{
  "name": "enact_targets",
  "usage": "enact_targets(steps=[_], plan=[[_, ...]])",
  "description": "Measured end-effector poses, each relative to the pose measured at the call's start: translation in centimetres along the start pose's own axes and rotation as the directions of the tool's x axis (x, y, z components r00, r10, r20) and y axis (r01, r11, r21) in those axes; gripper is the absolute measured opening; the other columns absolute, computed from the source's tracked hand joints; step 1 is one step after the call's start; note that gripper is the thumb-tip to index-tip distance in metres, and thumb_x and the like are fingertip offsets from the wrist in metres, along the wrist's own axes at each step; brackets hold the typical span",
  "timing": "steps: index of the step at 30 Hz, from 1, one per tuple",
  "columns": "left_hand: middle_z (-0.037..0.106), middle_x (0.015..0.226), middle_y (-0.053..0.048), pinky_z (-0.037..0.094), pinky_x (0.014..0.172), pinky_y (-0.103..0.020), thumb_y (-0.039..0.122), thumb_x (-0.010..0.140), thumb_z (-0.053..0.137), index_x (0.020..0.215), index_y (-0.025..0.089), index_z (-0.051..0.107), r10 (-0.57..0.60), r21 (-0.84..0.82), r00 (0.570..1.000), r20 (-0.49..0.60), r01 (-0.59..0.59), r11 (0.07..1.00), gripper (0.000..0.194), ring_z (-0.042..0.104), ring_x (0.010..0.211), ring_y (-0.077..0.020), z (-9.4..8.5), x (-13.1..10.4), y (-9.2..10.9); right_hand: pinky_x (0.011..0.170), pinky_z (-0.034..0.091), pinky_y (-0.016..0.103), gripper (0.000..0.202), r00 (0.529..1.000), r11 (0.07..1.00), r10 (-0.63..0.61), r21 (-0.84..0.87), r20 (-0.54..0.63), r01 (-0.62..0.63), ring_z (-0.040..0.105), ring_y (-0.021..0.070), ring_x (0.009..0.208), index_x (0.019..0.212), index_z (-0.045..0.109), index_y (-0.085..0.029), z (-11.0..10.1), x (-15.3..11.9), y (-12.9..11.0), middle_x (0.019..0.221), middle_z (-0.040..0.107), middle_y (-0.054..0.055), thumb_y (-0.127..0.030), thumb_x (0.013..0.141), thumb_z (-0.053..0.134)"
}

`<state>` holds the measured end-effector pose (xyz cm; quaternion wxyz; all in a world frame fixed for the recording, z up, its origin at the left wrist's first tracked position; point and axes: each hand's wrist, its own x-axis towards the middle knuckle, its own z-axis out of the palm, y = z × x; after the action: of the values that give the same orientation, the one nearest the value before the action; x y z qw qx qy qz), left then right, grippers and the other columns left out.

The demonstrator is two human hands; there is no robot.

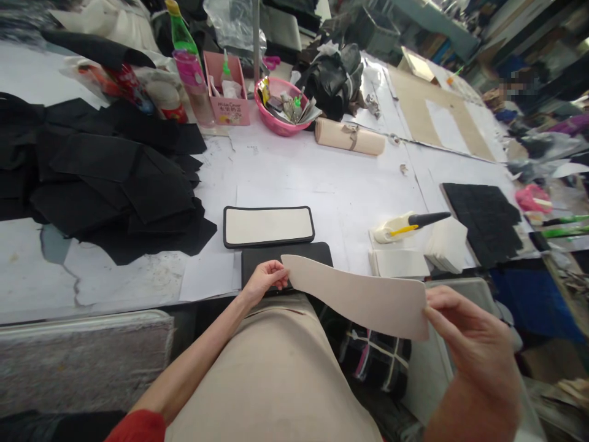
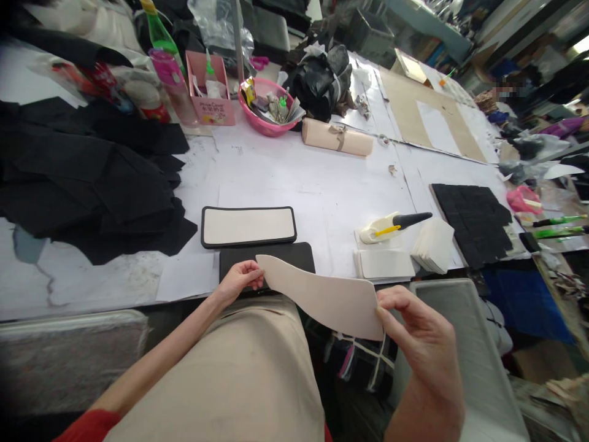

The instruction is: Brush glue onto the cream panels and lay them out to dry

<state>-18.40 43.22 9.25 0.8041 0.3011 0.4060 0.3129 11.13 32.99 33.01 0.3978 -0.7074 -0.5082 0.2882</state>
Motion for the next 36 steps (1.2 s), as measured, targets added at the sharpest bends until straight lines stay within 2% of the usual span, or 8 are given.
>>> enact_targets(steps=[5, 8, 11, 16, 21, 25, 30, 36], plan=[[0.067, 0.063, -0.004, 0.046, 0.047, -0.022, 0.046, 0.068, 0.079, 0.075, 0.015, 0.061, -0.043, 0.128, 0.978, -0.207, 0.071, 0.989, 0.037, 0.063, 0.056, -0.0141, -1.6, -2.5, 0.3, 0.063, 0.052, 0.024, 0.02, 0.975, 0.976, 0.216, 0.026, -0.047, -0.215, 0.061, 0.0154, 0.071, 0.08, 0.07, -0.02, 1.4, 1.4, 3.9, 0.079, 0.068, 0.003, -0.038, 0.074, 0.077], [0.065, 0.063, -0.002, 0.042, 0.044, -0.021, 0.05, 0.068, 0.076, 0.075, 0.015, 0.063, -0.019, 0.195, 0.949, -0.314, 0.084, 0.977, 0.038, 0.058, 0.051, -0.0113, -2.8, -3.7, 0.4, 0.058, 0.05, 0.023, 0.029, 0.934, 0.931, 0.355, 0.099, -0.036, -0.35, 0.058, 0.0128, 0.062, 0.075, 0.07, -0.018, 3.8, 2.9, 7.4, 0.07, 0.066, 0.001, -0.044, 0.069, 0.078], [0.061, 0.059, 0.0, 0.039, 0.042, -0.02, 0.052, 0.069, 0.074, 0.075, 0.015, 0.065, 0.051, 0.333, 0.915, -0.401, 0.093, 0.938, 0.038, 0.053, 0.047, -0.0099, -4.0, -4.3, 0.3, 0.053, 0.048, 0.023, 0.038, 0.883, 0.874, 0.469, 0.151, -0.01, -0.462, 0.057, 0.012, 0.057, 0.071, 0.068, -0.015, 6.7, 4.4, 11.2, 0.065, 0.065, 0.001, -0.05, 0.061, 0.079], [0.06, 0.054, 0.002, 0.038, 0.044, -0.022, 0.053, 0.071, 0.071, 0.074, 0.017, 0.069, 0.171, 0.555, 0.86, -0.48, 0.147, 0.819, 0.036, 0.052, 0.046, -0.0113, -5.4, -4.4, 0.4, 0.051, 0.046, 0.021, 0.035, 0.831, 0.818, 0.553, 0.151, 0.056, -0.555, 0.056, 0.0111, 0.056, 0.07, 0.067, -0.014, 10.8, 6.4, 15.6, 0.063, 0.063, 0.001, -0.047, 0.06, 0.073], [0.061, 0.057, 0.002, 0.04, 0.047, -0.022, 0.053, 0.068, 0.072, 0.074, 0.017, 0.068, 0.174, 0.516, 0.815, -0.553, 0.17, 0.84, 0.037, 0.05, 0.045, -0.01, -6.1, -4.4, 0.6, 0.048, 0.043, 0.019, 0.025, 0.835, 0.828, 0.544, 0.104, 0.081, -0.55, 0.056, 0.0105, 0.056, 0.07, 0.066, -0.014, 13.6, 8.0, 17.0, 0.061, 0.063, 0.0, -0.039, 0.064, 0.065], [0.06, 0.057, 0.002, 0.038, 0.046, -0.021, 0.052, 0.067, 0.074, 0.075, 0.015, 0.067, 0.151, 0.478, 0.798, -0.584, 0.187, 0.858, 0.038, 0.048, 0.046, -0.0091, -6.6, -4.4, 0.6, 0.048, 0.043, 0.02, 0.022, 0.847, 0.852, 0.523, -0.049, 0.09, -0.521, 0.058, 0.0127, 0.056, 0.071, 0.066, -0.015, 15.0, 9.0, 18.2, 0.058, 0.063, -0.001, -0.036, 0.068, 0.059], [0.058, 0.056, 0.003, 0.037, 0.046, -0.02, 0.052, 0.066, 0.075, 0.075, 0.015, 0.067, 0.135, 0.47, 0.791, -0.597, 0.208, 0.858, 0.039, 0.046, 0.047, -0.0085, -7.1, -4.3, 0.6, 0.063, 0.048, 0.022, 0.02, 0.88, 0.841, 0.471, -0.336, 0.069, -0.424, 0.066, 0.0161, 0.068, 0.075, 0.07, -0.017, 15.8, 9.5, 18.9, 0.069, 0.071, 0.002, -0.031, 0.074, 0.056], [0.058, 0.056, 0.002, 0.036, 0.045, -0.02, 0.052, 0.065, 0.075, 0.076, 0.014, 0.067, 0.134, 0.47, 0.784, -0.606, 0.217, 0.855, 0.04, 0.046, 0.047, -0.0088, -7.2, -4.0, 0.7, 0.071, 0.047, 0.023, 0.02, 0.868, 0.779, 0.492, -0.48, 0.07, -0.403, 0.068, 0.0177, 0.079, 0.082, 0.073, -0.02, 16.1, 9.7, 18.3, 0.082, 0.075, 0.004, -0.029, 0.079, 0.056]])
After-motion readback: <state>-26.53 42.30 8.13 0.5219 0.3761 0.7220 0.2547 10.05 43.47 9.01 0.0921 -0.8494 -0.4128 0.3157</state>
